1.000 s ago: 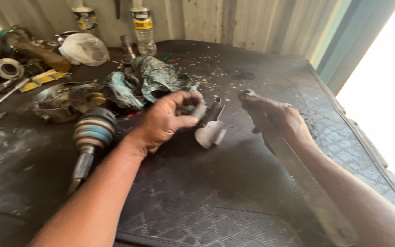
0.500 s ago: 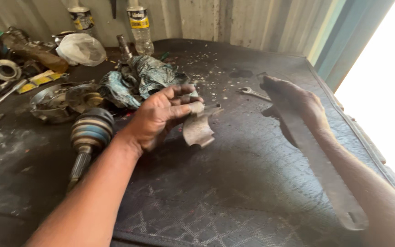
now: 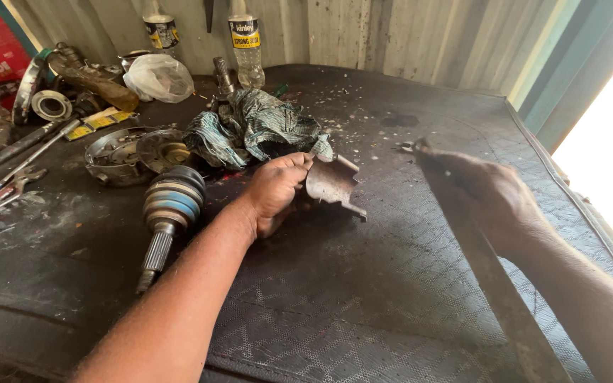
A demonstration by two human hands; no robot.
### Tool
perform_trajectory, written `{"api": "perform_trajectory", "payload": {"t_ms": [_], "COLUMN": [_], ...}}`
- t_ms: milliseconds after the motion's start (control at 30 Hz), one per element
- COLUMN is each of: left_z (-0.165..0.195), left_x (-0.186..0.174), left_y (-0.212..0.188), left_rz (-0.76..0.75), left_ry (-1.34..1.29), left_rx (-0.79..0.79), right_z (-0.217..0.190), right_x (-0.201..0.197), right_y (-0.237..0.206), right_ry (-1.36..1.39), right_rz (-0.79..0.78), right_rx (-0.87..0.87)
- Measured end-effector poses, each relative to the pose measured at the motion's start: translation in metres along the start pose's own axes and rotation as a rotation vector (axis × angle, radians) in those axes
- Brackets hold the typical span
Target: The person holds a small metal part in the left hand and uses a metal file in the right hand to smooth its edges. The person repeatedly repositions the part and files different edges while working at a cluttered workbench.
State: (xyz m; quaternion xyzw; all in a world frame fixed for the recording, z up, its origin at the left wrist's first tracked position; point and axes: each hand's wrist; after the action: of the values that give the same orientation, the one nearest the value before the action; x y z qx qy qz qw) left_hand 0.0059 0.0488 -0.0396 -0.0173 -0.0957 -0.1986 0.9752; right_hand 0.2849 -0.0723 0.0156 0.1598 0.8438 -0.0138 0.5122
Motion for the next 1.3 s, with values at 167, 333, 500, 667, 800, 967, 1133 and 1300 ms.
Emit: {"api": "perform_trajectory", "payload": {"t_ms": [167, 333, 500, 667, 800, 967, 1133, 1300], "left_z": [0.01, 0.018, 0.006, 0.008, 0.017, 0.018, 0.025, 0.021], "left_x": [0.002, 0.006, 0.024, 0.025, 0.019, 0.021, 0.016, 0.015], "left_y": [-0.008, -0.02, -0.024, -0.022, -0.027, -0.037, -0.036, -0.032], "left_rz": [0.133, -0.157, 0.034, -0.051, -0.326, -0.316, -0.304, -0.317], "left_ry": [-0.035, 0.158, 0.585, 0.326, -0.041, 0.066, -0.038, 0.019], "left_rx": [-0.087, 0.133, 0.328, 0.244, 0.076, -0.024, -0.023, 0.018], "right_z": [-0.002, -0.007, -0.022, -0.04, -0.043, -0.03, -0.03, -0.059], "right_x": [0.007, 0.008, 0.011, 0.001, -0.015, -0.02, -0.021, -0.01], "right_y": [0.001, -0.004, -0.014, -0.024, -0.025, -0.024, -0.029, -0.046], "right_ry": [0.043, 0.286, 0.206, 0.651, 0.66, 0.623, 0.758, 0.289], "right_rz": [-0.009, -0.063, -0.132, -0.133, -0.014, 0.113, -0.113, -0.109], "right_rx": [0.003, -0.078, 0.06, 0.031, 0.24, 0.21, 0.039, -0.004]}}
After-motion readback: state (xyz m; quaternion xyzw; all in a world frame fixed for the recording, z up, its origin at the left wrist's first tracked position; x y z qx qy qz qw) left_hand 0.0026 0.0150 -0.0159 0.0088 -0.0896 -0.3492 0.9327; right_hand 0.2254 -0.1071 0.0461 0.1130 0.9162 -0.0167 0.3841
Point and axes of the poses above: each hand's wrist, its own y-axis towards the middle knuckle, its own x-axis out of the palm, z = x × y, and after that the axes turned 7 degrees about z, right-handed
